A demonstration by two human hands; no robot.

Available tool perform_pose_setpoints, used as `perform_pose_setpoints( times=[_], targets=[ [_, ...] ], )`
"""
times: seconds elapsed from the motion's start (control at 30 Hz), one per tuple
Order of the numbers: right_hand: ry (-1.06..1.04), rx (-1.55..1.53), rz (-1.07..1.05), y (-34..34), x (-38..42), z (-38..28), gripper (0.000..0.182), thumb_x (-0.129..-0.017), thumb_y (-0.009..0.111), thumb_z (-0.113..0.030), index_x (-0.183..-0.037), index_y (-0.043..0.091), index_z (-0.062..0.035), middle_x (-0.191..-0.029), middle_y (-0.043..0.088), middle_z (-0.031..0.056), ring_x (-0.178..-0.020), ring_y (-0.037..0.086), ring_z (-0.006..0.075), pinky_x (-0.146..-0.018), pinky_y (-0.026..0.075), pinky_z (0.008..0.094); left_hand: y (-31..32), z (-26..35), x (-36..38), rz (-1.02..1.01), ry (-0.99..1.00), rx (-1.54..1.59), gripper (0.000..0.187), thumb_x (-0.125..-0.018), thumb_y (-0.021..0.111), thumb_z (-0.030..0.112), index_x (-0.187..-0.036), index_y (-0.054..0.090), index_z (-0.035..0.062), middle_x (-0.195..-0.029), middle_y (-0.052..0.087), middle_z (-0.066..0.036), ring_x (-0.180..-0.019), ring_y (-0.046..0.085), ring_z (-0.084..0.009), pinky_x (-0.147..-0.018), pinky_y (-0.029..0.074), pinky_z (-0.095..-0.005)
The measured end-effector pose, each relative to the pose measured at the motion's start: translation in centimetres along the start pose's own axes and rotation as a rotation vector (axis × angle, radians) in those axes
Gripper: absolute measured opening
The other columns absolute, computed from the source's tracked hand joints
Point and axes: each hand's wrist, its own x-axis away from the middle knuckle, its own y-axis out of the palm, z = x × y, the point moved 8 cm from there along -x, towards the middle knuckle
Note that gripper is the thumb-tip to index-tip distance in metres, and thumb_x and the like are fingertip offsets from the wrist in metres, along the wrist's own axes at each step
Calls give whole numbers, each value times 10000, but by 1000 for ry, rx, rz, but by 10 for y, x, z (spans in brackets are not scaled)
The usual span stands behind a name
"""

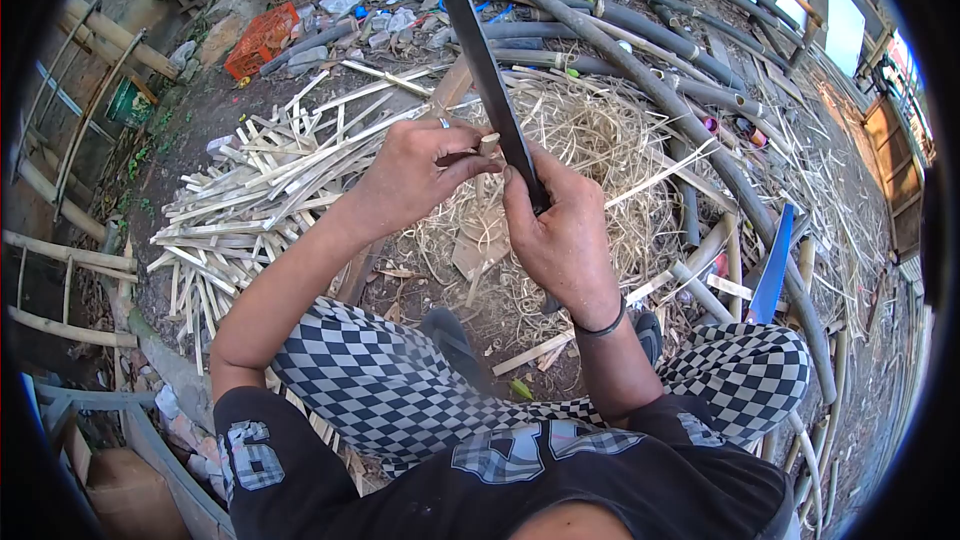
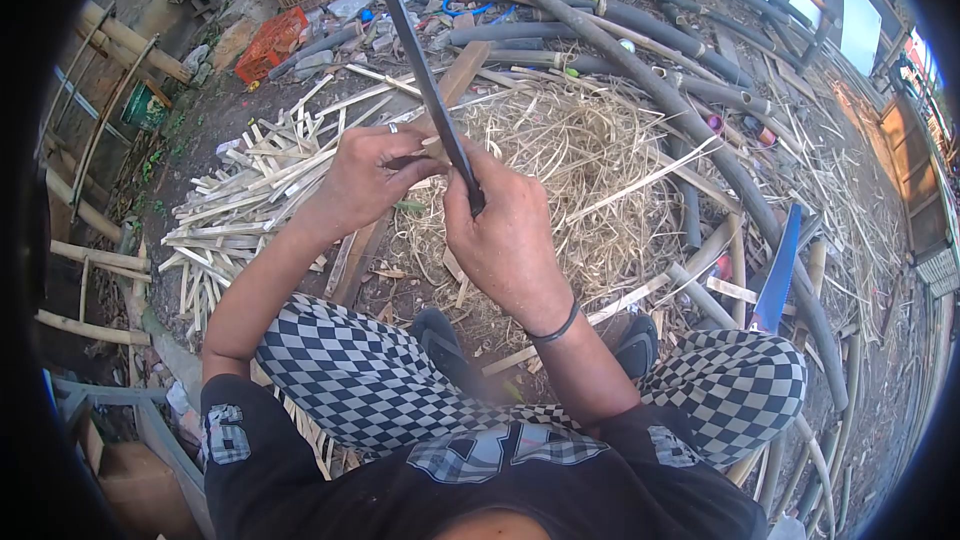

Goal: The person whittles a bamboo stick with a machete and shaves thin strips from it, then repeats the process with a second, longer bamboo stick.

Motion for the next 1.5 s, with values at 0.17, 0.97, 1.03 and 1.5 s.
perform_pose_setpoints(
  times=[0.17,0.97,1.03,1.5],
  targets=[
    [30,-14,-5,-2,1,5,313,-911,592,-22,-1213,659,27,-657,615,221,-551,646,341,-526,470,403,-20,2,-3,67,-52,156,294,-815,823,138,-1058,734,-2,-936,747,-119,-850,741,-173,-782,626,-292],
    [132,60,-133,58,4,80,245,-910,550,-70,-1107,661,25,-728,645,265,-717,659,458,-694,510,529,-33,12,2,177,115,21,116,-831,787,7,-938,748,-13,-947,756,-98,-830,739,-144,-718,630,-268],
    [154,42,-137,57,4,75,244,-908,554,-71,-1106,662,23,-720,641,263,-716,659,456,-690,506,525,-38,9,2,237,70,64,122,-836,783,7,-948,741,-17,-949,753,-98,-817,738,-150,-712,631,-277],
    [144,-65,-103,31,7,35,227,-959,562,-94,-1111,661,42,-643,599,219,-570,630,342,-580,462,439,-40,-18,-1,183,-51,219,155,-897,722,22,-1046,709,-19,-1045,712,-89,-947,711,-156,-824,609,-293]
  ],
)
